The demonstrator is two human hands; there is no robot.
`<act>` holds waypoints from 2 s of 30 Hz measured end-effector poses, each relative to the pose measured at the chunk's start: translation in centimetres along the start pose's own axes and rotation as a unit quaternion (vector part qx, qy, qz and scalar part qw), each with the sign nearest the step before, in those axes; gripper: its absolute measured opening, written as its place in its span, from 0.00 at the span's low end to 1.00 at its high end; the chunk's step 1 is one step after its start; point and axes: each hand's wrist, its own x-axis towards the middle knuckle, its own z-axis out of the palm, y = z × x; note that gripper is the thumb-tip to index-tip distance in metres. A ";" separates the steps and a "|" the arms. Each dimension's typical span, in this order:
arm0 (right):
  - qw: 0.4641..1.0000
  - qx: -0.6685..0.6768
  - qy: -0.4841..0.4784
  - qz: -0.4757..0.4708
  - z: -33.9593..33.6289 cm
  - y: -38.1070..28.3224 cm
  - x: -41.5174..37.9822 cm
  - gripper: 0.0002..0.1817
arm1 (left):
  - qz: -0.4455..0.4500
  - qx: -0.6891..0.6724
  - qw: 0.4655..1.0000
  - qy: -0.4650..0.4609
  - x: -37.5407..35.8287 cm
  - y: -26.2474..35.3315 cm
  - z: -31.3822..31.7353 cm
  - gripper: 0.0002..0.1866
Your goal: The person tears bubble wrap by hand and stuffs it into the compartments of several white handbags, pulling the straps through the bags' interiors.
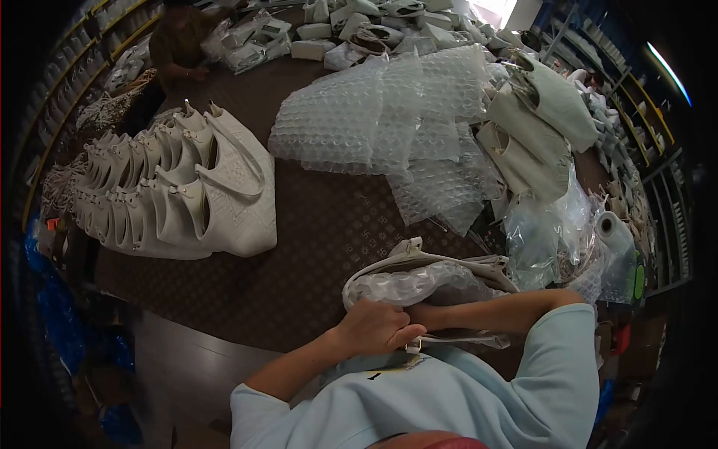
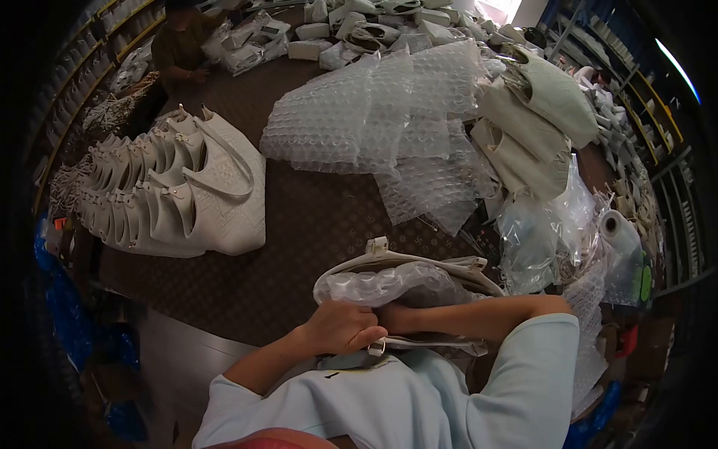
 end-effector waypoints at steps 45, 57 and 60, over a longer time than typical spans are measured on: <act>0.989 0.148 0.015 0.016 1.3 -2.6 3.3 0.23 | 0.116 -0.215 0.928 0.281 -1.9 -1.3 0.2 0.23; 0.967 -0.192 0.168 0.016 -2.0 -6.0 -10.5 0.23 | -0.046 0.184 0.981 0.043 0.0 2.3 -3.6 0.16; 0.895 -0.334 0.290 -0.061 0.4 -3.3 -10.0 0.20 | -0.011 0.261 0.965 0.016 0.3 2.7 -2.4 0.10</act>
